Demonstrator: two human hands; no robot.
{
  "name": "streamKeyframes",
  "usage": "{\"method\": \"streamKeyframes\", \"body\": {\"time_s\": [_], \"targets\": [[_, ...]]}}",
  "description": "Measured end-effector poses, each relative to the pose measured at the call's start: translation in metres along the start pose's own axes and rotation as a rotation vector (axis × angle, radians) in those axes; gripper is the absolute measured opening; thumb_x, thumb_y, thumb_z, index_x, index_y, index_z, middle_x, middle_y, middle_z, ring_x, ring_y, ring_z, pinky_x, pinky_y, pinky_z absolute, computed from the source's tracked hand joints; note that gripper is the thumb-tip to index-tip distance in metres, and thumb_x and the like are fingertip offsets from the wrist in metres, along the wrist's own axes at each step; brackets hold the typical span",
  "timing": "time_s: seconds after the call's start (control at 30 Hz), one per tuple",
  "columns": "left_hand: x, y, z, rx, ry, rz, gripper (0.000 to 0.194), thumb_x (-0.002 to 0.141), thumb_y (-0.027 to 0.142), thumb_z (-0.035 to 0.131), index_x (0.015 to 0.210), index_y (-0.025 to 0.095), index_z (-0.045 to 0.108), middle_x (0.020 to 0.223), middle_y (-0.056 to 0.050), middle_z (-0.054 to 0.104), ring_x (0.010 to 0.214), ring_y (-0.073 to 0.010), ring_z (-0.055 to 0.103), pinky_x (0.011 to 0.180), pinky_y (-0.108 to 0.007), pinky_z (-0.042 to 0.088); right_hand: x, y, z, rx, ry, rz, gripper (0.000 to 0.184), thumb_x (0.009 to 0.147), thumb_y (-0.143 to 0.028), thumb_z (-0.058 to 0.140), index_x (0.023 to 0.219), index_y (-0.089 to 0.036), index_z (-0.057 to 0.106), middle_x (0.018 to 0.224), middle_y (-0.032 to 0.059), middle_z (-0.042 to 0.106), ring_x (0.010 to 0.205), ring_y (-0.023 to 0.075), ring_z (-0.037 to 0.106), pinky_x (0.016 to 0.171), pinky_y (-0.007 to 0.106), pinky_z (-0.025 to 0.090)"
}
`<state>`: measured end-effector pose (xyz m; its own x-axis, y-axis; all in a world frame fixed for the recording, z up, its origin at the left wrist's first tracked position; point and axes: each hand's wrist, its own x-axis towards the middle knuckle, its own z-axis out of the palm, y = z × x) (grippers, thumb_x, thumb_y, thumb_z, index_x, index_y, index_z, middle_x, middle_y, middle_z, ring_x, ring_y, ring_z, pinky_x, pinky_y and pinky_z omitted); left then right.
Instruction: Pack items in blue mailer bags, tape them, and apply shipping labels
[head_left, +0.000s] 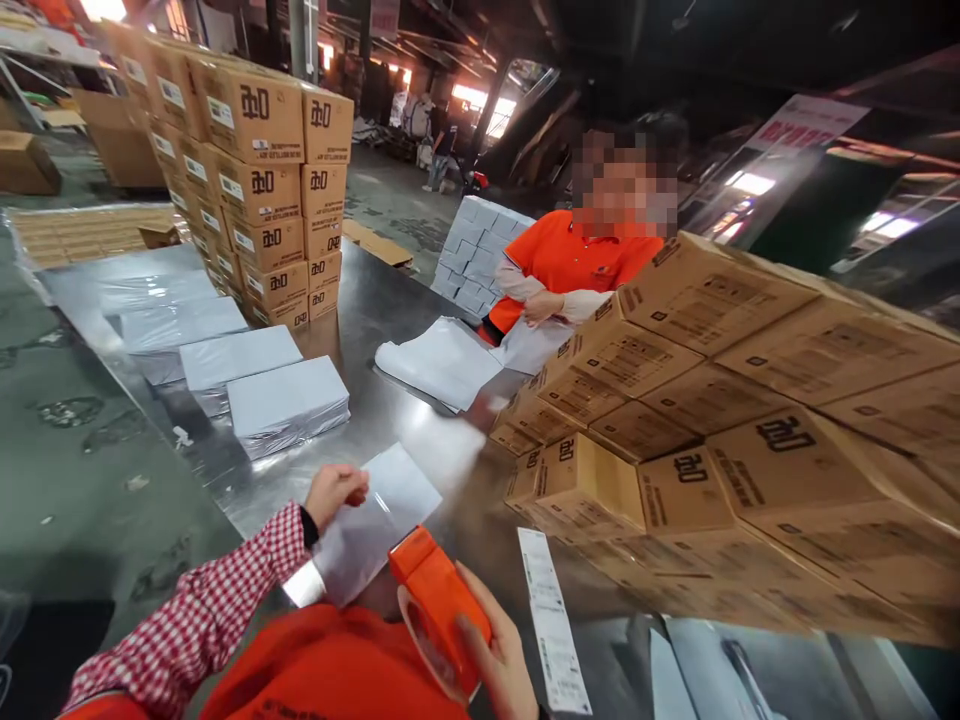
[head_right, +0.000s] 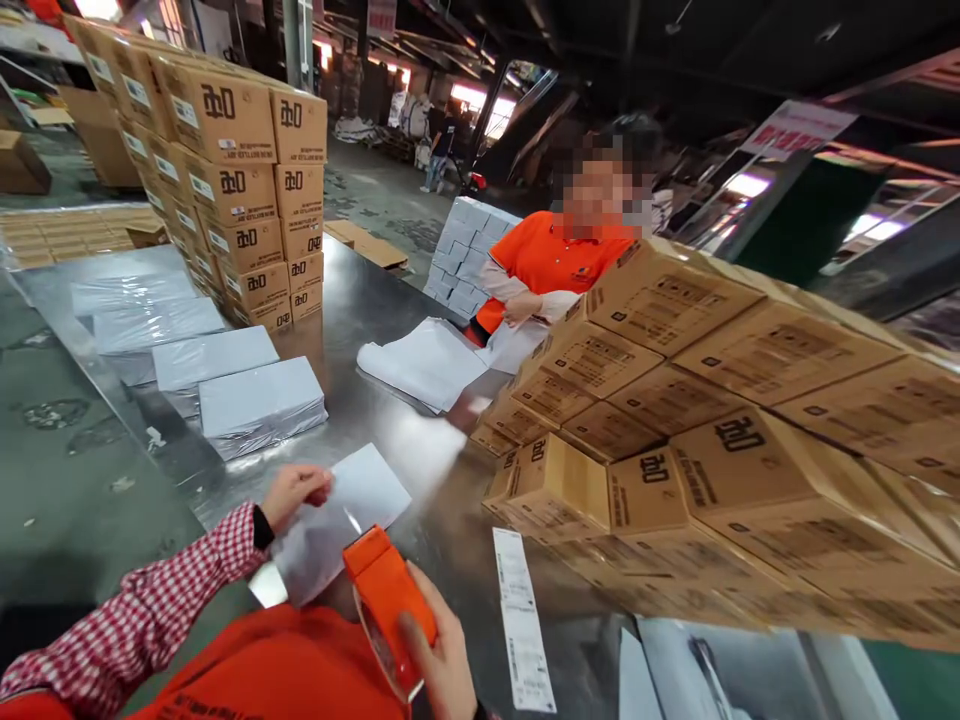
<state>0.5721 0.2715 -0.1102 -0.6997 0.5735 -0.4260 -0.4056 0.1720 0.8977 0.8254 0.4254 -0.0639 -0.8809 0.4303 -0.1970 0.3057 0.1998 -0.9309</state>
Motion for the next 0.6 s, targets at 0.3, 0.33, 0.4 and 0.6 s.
{"method": "streamKeyframes", "body": {"time_s": [0.3, 0.33, 0.4, 0.6], "targets": [[0.06, -0.014, -0.043, 0.455, 0.177, 0.015, 0.033, 0.086, 0.038, 0.061, 0.062, 0.017, 0.058, 0.053, 0.004, 0.053, 0.055, -0.0123, 0.053, 0.062, -0.027, 0.043, 0.073, -0.015, 0.023, -0.151, -0.069, 0.018, 0.058, 0.083, -0.059, 0.055, 0.12, -0.015, 0.068, 0.121, 0.0147, 0.07, 0.108, 0.0312, 0.067, 0.099, 0.044, 0.051], [0.062, -0.018, -0.044, 0.512, 0.162, -0.005, 0.033, 0.087, 0.035, 0.063, 0.06, 0.016, 0.057, 0.052, 0.006, 0.051, 0.055, -0.0115, 0.052, 0.062, -0.027, 0.044, 0.079, -0.021, 0.024, -0.201, -0.084, 0.037, 0.057, 0.084, -0.056, 0.054, 0.12, -0.015, 0.067, 0.12, 0.0147, 0.07, 0.107, 0.0308, 0.067, 0.098, 0.044, 0.051], [0.065, -0.022, -0.044, 0.603, 0.122, -0.037, 0.034, 0.087, 0.033, 0.066, 0.06, 0.015, 0.055, 0.054, 0.007, 0.05, 0.055, -0.0104, 0.052, 0.062, -0.026, 0.046, 0.088, -0.031, 0.026, -0.299, -0.116, 0.063, 0.052, 0.084, -0.05, 0.053, 0.119, -0.016, 0.068, 0.118, 0.0139, 0.072, 0.106, 0.0305, 0.068, 0.097, 0.045, 0.051], [0.064, -0.014, -0.028, 0.705, 0.19, 0.092, 0.024, 0.092, 0.034, 0.06, 0.081, 0.012, 0.063, 0.082, 0.0, 0.065, 0.079, -0.0146, 0.063, 0.078, -0.033, 0.052, 0.102, -0.043, 0.031, -0.382, -0.159, 0.05, 0.046, 0.085, -0.042, 0.051, 0.117, -0.014, 0.069, 0.114, 0.0149, 0.073, 0.103, 0.0302, 0.069, 0.094, 0.045, 0.051]]}}
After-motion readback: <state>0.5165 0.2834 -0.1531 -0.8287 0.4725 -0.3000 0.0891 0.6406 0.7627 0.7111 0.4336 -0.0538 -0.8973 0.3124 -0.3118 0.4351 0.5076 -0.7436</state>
